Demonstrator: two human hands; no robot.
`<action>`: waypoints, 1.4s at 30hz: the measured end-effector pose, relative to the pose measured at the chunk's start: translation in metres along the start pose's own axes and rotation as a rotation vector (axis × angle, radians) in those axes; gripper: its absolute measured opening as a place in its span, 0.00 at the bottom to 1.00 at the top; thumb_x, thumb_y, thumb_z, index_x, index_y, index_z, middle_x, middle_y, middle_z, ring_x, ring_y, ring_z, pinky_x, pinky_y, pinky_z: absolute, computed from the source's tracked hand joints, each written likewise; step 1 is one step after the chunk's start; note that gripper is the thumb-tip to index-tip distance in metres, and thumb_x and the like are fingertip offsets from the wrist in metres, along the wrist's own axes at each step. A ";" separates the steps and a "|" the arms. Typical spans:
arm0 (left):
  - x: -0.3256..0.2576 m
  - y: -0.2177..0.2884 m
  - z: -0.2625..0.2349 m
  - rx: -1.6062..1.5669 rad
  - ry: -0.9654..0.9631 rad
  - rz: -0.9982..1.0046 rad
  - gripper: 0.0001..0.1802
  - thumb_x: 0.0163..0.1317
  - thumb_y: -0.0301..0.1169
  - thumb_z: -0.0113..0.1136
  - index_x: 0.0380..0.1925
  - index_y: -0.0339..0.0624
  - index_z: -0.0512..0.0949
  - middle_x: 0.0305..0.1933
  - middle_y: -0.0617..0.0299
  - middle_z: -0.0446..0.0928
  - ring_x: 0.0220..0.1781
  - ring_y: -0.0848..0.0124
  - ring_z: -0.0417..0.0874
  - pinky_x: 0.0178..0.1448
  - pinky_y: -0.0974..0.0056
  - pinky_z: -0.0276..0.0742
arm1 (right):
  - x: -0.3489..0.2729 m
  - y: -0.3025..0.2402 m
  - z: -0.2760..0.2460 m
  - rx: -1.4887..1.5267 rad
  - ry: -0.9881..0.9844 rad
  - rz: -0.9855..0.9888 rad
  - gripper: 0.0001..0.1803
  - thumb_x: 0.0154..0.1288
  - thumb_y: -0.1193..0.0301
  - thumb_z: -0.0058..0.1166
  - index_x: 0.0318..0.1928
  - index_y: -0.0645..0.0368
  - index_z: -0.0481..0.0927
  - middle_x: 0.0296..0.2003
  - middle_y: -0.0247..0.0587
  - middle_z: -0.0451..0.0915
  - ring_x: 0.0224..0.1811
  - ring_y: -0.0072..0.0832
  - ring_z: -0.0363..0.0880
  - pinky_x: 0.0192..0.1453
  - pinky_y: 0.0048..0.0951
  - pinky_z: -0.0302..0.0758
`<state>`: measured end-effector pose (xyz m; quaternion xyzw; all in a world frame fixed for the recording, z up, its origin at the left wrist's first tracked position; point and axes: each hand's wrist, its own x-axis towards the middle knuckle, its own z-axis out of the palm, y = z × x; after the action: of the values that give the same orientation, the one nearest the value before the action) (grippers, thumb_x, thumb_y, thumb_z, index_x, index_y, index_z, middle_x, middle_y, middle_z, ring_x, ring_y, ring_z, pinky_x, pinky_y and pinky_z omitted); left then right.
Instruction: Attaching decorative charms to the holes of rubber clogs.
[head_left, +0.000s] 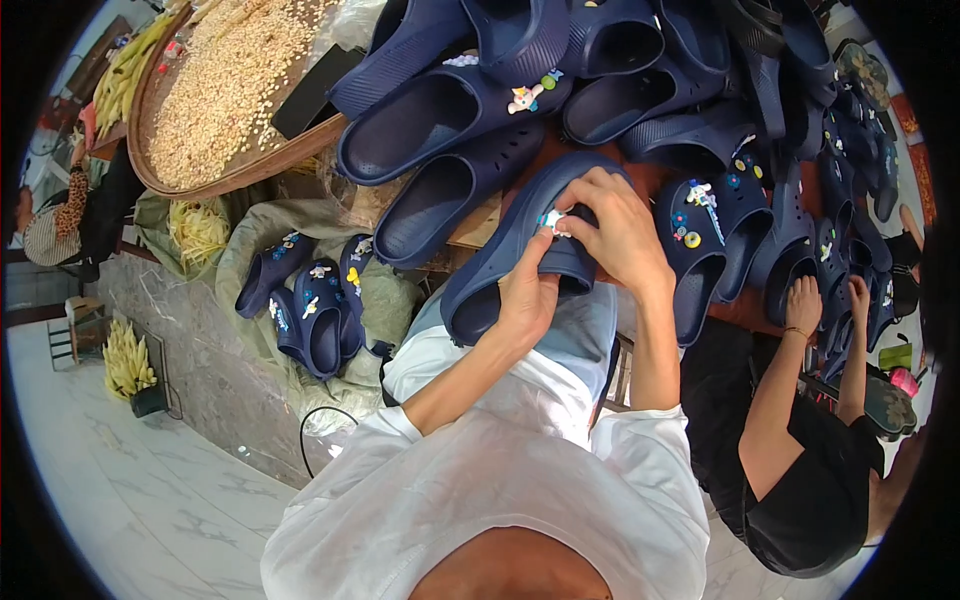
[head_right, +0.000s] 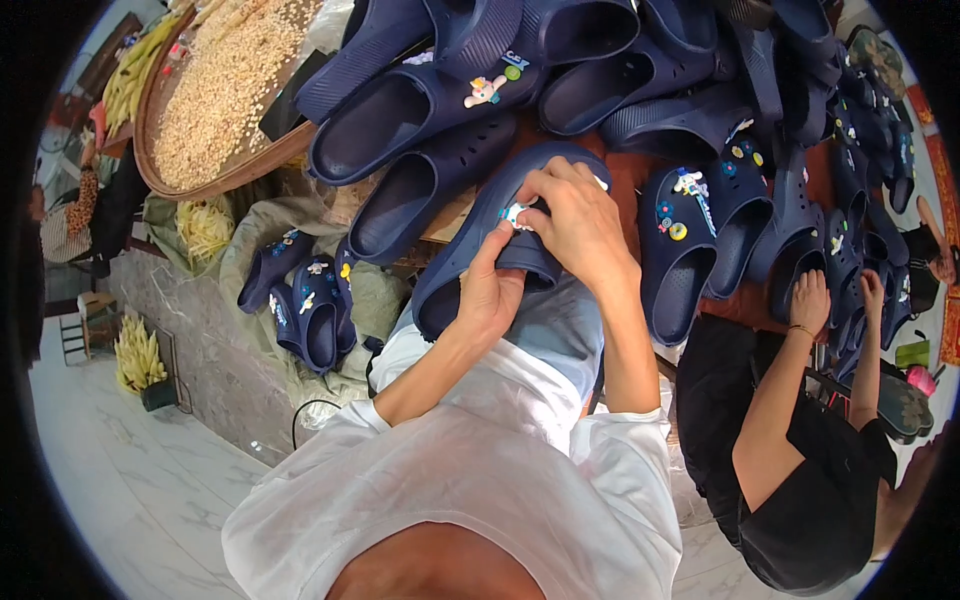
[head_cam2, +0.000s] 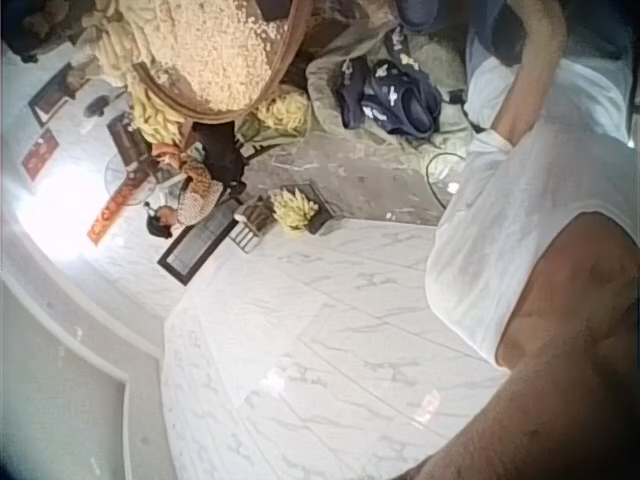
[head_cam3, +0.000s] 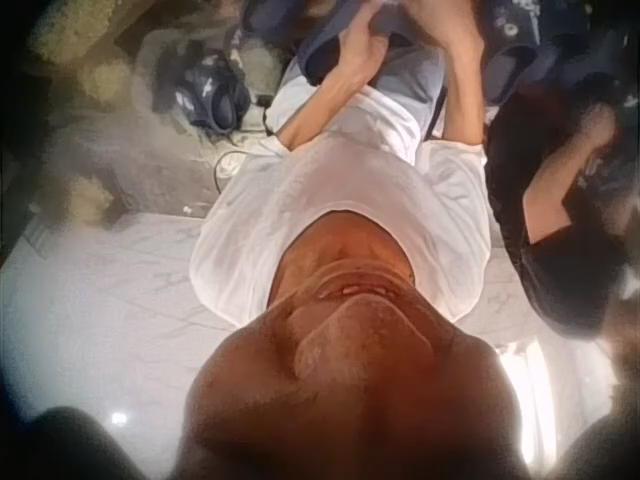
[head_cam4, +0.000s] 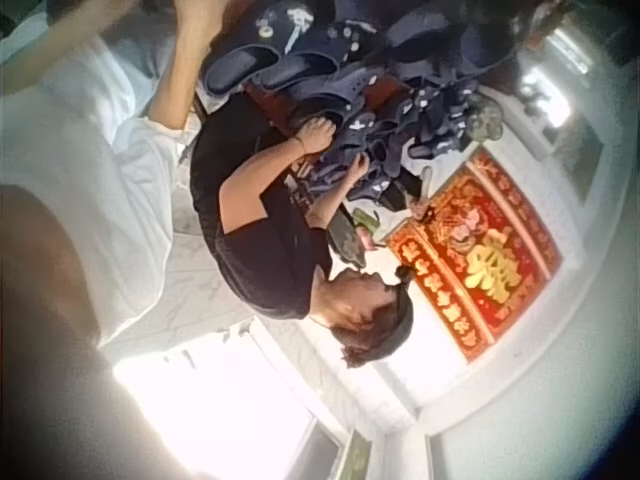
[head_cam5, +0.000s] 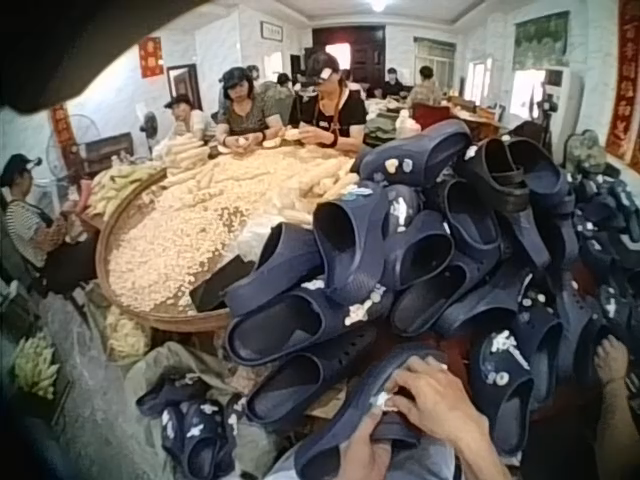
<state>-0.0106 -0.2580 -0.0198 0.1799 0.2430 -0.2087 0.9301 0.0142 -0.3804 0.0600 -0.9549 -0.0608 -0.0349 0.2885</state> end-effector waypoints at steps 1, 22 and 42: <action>0.002 0.001 0.002 -0.001 -0.005 0.007 0.18 0.65 0.26 0.61 0.53 0.34 0.71 0.52 0.59 0.76 0.55 0.70 0.78 0.64 0.63 0.73 | 0.002 -0.001 0.002 -0.021 0.017 -0.038 0.09 0.54 0.72 0.64 0.36 0.58 0.83 0.37 0.40 0.77 0.45 0.41 0.75 0.49 0.41 0.73; -0.019 0.089 -0.009 0.333 -0.269 -0.242 0.21 0.70 0.33 0.56 0.59 0.34 0.70 0.56 0.53 0.76 0.59 0.63 0.78 0.65 0.59 0.75 | -0.003 0.018 0.030 0.207 0.384 -0.036 0.13 0.66 0.70 0.57 0.49 0.61 0.81 0.46 0.47 0.79 0.51 0.45 0.77 0.55 0.38 0.72; 0.020 0.126 -0.006 1.834 -0.098 0.973 0.12 0.56 0.34 0.66 0.31 0.36 0.79 0.24 0.47 0.75 0.25 0.54 0.78 0.32 0.56 0.71 | 0.088 -0.007 0.052 0.132 0.445 -0.101 0.13 0.55 0.68 0.69 0.33 0.62 0.78 0.36 0.42 0.81 0.36 0.42 0.82 0.40 0.37 0.76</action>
<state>0.0629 -0.1549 -0.0059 0.8882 -0.1460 0.0772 0.4288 0.1016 -0.3376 0.0294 -0.8985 -0.0457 -0.2547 0.3546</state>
